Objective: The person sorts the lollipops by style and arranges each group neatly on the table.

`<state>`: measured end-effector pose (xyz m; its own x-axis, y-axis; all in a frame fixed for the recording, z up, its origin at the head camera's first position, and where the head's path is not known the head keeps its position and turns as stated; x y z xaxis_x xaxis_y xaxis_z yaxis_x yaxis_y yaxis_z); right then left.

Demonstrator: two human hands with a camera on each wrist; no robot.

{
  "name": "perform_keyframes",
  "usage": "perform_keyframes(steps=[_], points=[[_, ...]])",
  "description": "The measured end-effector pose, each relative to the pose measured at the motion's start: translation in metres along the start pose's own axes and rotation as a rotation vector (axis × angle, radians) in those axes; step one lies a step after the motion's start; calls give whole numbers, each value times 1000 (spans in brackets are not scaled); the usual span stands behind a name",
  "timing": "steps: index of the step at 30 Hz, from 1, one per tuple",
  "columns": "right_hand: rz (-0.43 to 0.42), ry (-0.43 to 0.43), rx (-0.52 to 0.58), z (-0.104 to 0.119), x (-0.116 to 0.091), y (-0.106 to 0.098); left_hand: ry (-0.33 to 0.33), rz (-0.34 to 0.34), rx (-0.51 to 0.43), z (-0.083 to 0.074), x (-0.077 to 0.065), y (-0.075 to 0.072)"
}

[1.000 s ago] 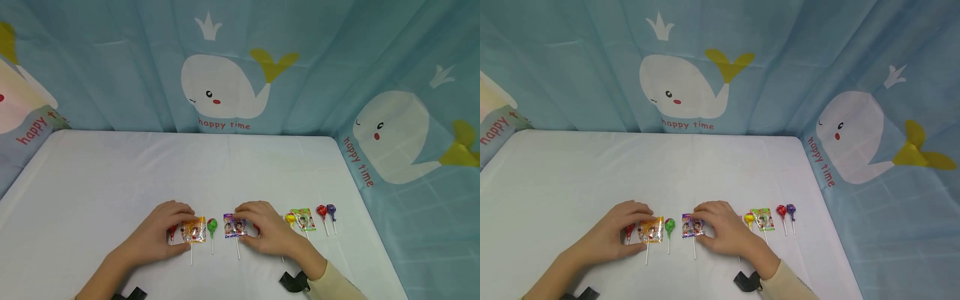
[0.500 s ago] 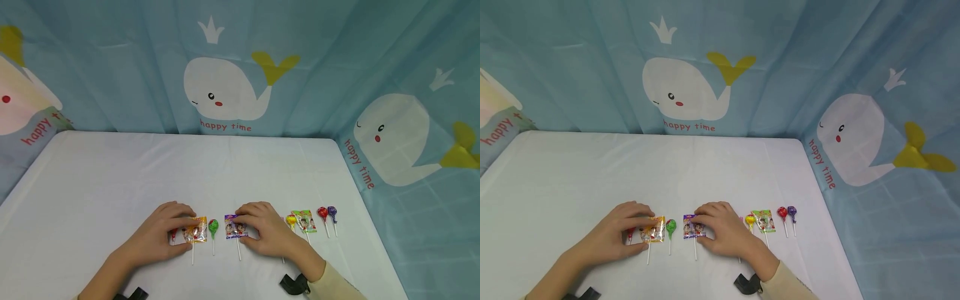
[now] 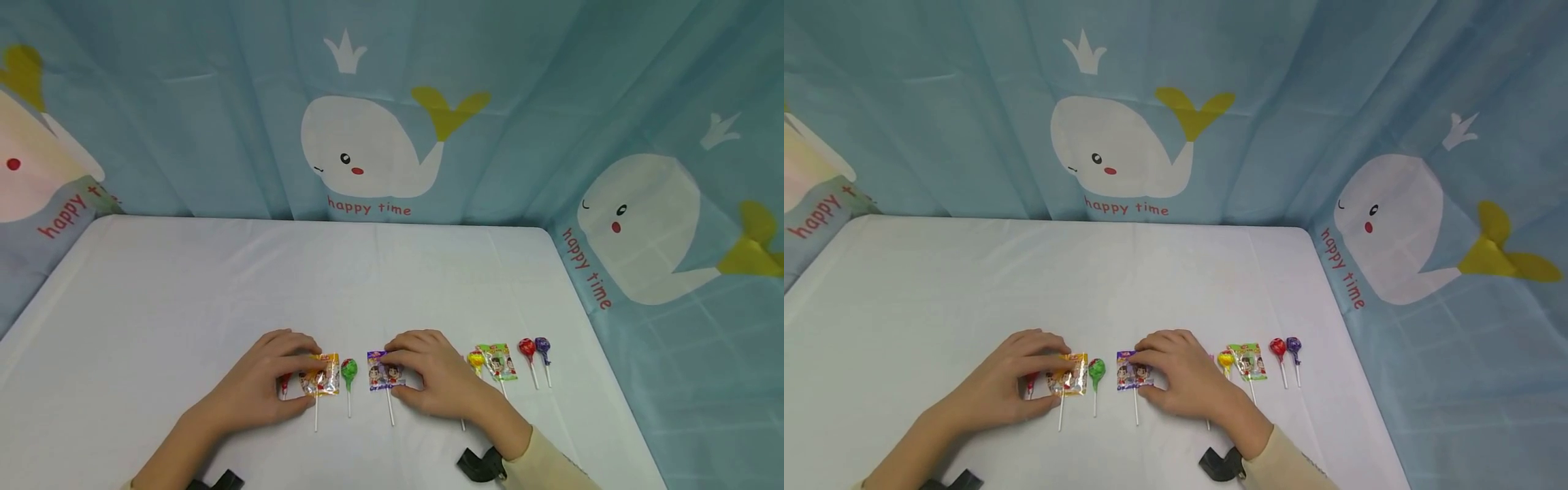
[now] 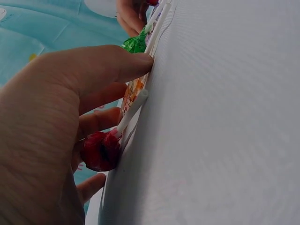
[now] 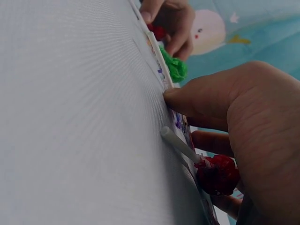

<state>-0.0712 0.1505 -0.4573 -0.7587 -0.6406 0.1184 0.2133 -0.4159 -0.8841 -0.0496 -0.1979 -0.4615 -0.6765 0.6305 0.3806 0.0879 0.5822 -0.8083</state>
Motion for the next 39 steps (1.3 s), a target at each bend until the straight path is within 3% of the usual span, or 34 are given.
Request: perform_keyframes(steps=[13,39], points=[[26,30,7,3,0,-2,-2,-20,2,-1,0,-1],[37,47,6,4,0,-2,-104,-8,-46,10,9,-16]])
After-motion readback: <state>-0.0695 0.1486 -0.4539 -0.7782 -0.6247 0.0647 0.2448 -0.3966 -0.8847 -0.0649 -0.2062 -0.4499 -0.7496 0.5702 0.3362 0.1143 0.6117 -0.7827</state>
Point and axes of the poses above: each hand's wrist, its own x-axis towards the middle knuckle, its own y-axis out of the palm, z = x × y, the point moved 1 cm from there along x, towards the middle knuckle, and after that the axes turned 7 degrees about y, right-handed, at the moved point
